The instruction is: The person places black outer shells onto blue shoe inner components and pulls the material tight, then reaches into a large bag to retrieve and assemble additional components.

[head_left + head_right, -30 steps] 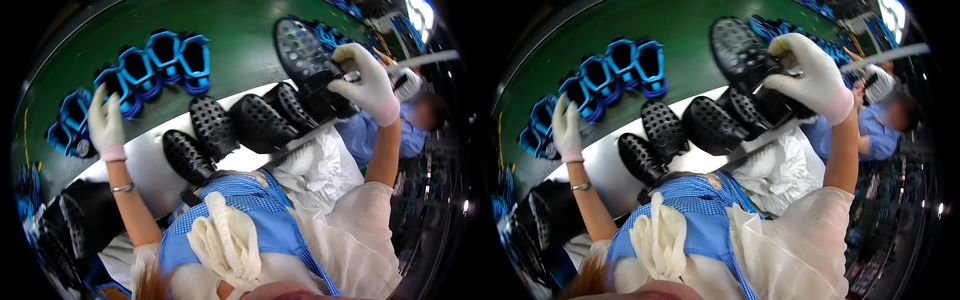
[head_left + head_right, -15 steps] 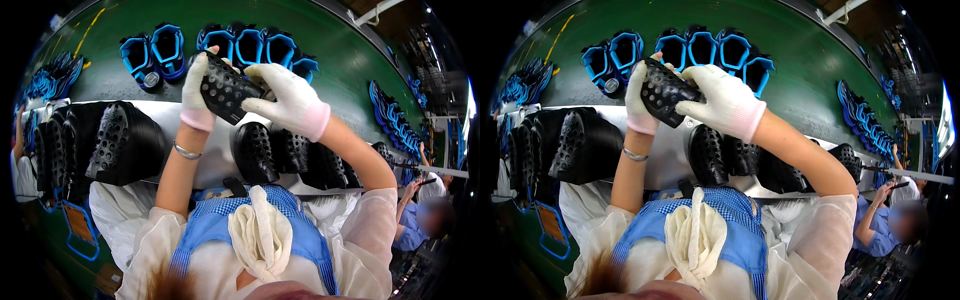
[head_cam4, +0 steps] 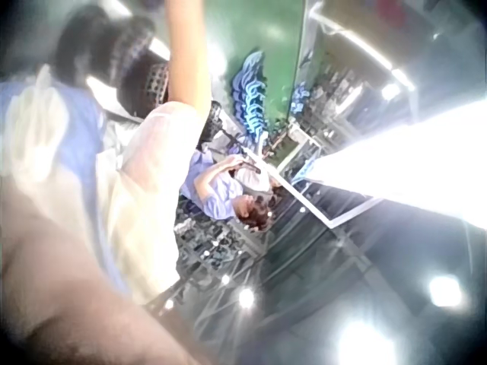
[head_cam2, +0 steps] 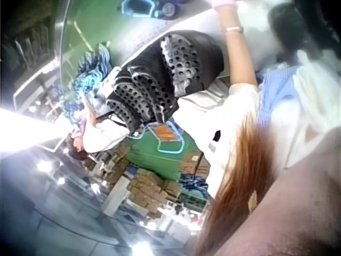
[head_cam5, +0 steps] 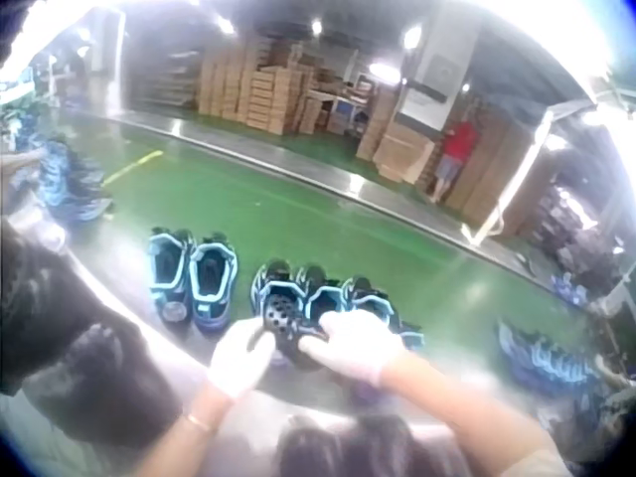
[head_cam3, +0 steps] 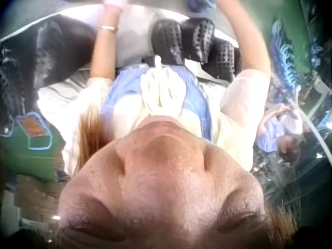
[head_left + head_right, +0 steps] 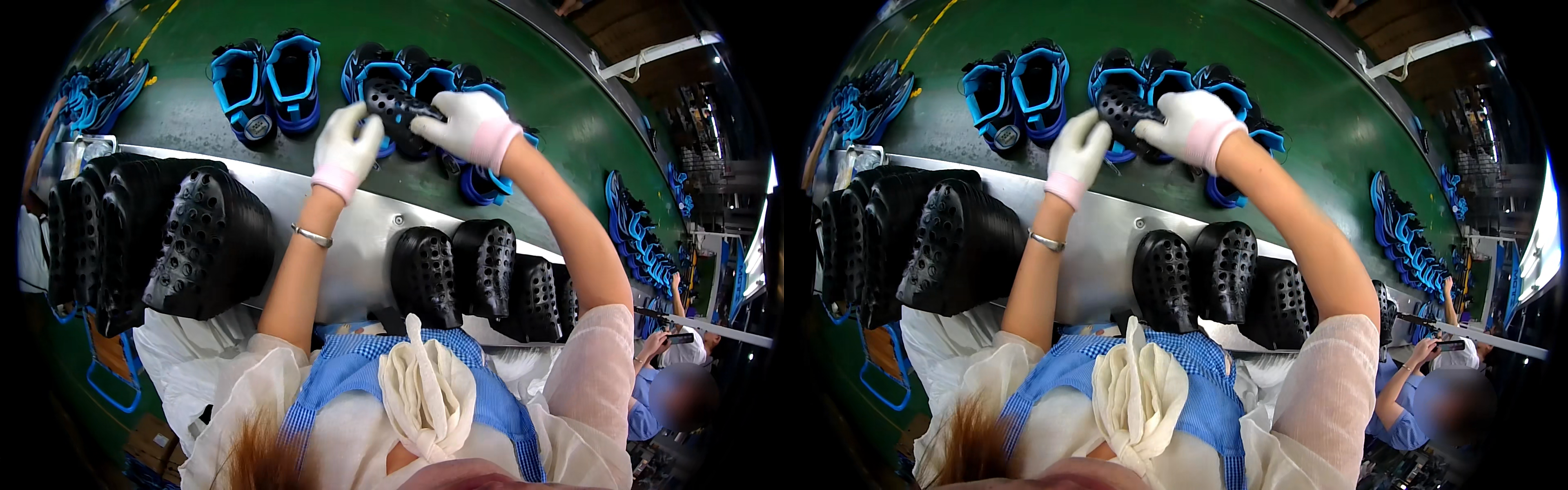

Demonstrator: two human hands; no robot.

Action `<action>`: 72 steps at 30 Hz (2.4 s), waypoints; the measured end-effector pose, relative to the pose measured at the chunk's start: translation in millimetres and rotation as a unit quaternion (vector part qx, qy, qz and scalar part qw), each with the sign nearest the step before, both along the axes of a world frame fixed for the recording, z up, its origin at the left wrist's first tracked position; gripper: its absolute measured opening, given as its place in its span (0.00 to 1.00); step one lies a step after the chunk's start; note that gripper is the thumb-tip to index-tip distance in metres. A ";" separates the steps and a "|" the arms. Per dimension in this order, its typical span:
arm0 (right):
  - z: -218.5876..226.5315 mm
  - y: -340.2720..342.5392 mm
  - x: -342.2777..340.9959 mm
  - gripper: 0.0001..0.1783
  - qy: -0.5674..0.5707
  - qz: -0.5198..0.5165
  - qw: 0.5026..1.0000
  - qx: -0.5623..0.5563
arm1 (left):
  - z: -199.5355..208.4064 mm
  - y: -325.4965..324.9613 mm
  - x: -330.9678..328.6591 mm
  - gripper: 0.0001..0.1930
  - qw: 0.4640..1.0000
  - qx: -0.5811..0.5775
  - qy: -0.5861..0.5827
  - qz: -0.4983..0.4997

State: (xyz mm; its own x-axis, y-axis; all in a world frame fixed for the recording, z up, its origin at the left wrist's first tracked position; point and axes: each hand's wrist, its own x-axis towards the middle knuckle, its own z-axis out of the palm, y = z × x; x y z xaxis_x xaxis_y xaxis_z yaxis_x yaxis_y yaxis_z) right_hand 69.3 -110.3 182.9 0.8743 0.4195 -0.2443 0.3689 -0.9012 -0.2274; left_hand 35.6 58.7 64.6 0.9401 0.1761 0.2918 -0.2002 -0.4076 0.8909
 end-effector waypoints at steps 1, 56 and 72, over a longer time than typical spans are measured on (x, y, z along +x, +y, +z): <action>-2.1 -1.6 14.3 0.28 0.006 0.010 1.000 -0.012 | -6.5 1.2 -1.4 0.13 0.997 0.047 -0.010 -0.056; 114.1 -285.1 -331.3 0.13 -0.313 -0.443 0.837 -0.067 | 14.3 -0.1 21.7 0.21 0.864 0.497 -0.049 0.071; -0.4 -344.8 -411.4 0.28 -0.273 -0.553 0.785 -0.053 | -9.1 -52.9 29.0 0.19 0.940 0.295 0.110 -0.129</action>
